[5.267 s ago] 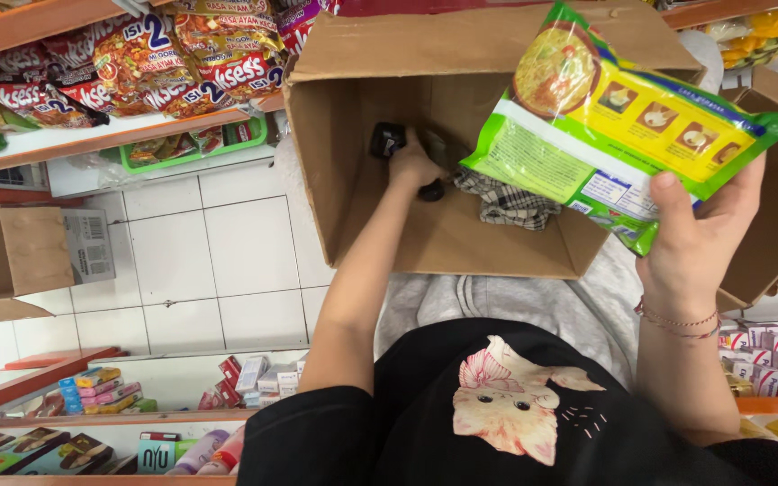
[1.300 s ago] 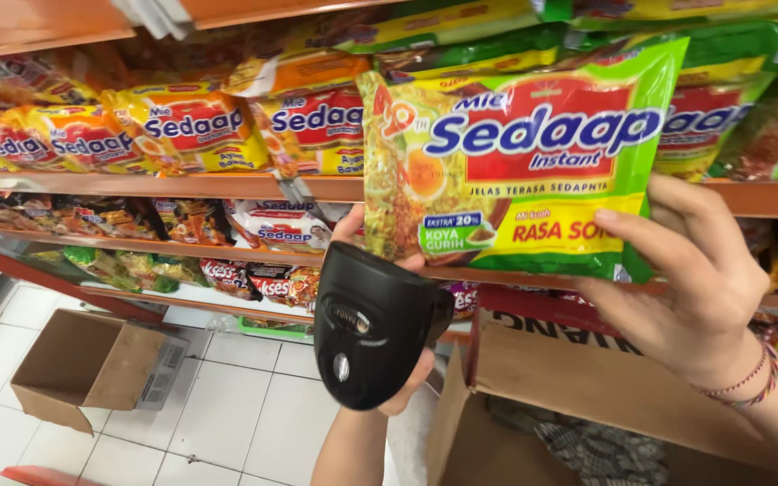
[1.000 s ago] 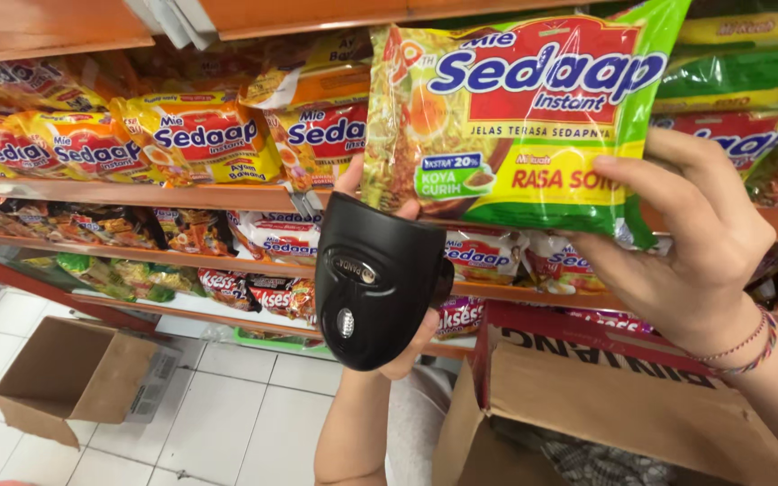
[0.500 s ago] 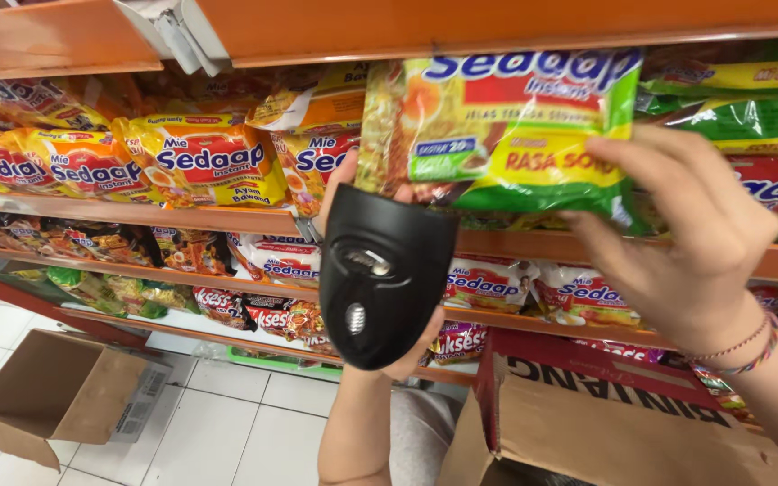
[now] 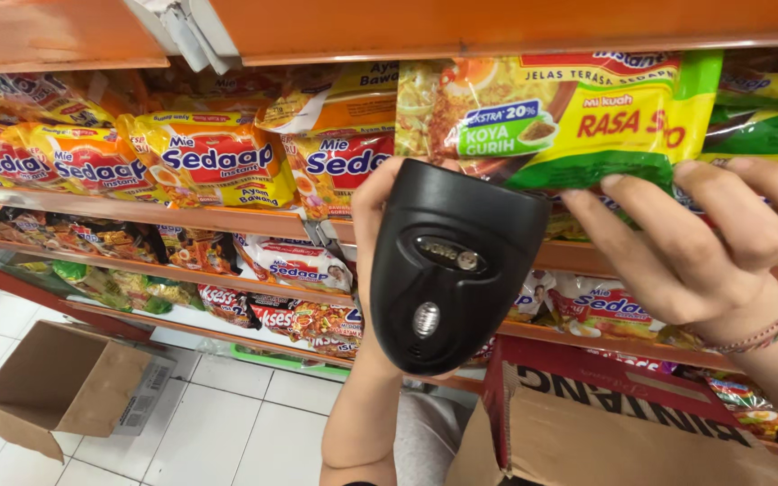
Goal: The person repeatedly takes instant noodle packets from a cardboard box, wipes each packet with a cloth, scans the barcode with a handheld scanner, and places the packet on a store shelf. The process is repeated for multiple packets of different flavors.
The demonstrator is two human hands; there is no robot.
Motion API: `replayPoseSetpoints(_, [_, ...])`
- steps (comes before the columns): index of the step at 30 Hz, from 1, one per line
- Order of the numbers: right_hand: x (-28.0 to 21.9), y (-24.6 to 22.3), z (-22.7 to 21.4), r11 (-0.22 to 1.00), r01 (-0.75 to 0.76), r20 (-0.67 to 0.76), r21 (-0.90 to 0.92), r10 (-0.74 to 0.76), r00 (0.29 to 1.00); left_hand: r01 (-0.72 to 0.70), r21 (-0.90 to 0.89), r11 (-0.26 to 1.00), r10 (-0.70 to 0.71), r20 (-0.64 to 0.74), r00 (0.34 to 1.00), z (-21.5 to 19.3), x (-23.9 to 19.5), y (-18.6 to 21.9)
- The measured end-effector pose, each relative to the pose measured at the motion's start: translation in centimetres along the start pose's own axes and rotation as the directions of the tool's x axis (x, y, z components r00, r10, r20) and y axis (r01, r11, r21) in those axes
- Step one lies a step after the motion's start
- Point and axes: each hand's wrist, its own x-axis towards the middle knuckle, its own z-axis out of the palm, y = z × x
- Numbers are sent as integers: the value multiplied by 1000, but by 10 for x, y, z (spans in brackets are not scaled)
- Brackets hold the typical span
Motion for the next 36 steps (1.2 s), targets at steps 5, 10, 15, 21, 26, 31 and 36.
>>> replayPoseSetpoints(5, [-2, 2, 9, 997, -70, 44, -13, 71, 997, -249, 391, 886, 144, 278, 950, -5, 7, 13])
replayPoseSetpoints(10, [-9, -4, 18, 991, -124, 79, -50, 128, 989, -289, 526, 800, 133, 314, 940, -11, 14, 12])
replayPoseSetpoints(15, [-15, 1, 21, 997, -76, 27, -14, 76, 997, -133, 147, 980, 105, 185, 977, -15, 12, 6])
replayPoseSetpoints(21, [-4, 5, 2, 999, -15, 46, 33, 14, 999, -99, 444, 891, 138, -56, 989, -9, -17, -3])
replayPoseSetpoints(26, [14, 6, -17, 994, -83, 174, 78, 68, 982, -675, 539, 504, 567, 383, 729, -4, -13, -21])
replayPoseSetpoints(31, [21, 8, -10, 989, -140, 150, 38, 133, 980, -583, 702, 410, 431, 414, 802, -3, -11, -11])
replayPoseSetpoints(36, [20, 6, 6, 986, -156, 28, -60, 158, 987, -555, 775, 303, 344, 454, 822, 5, 2, 4])
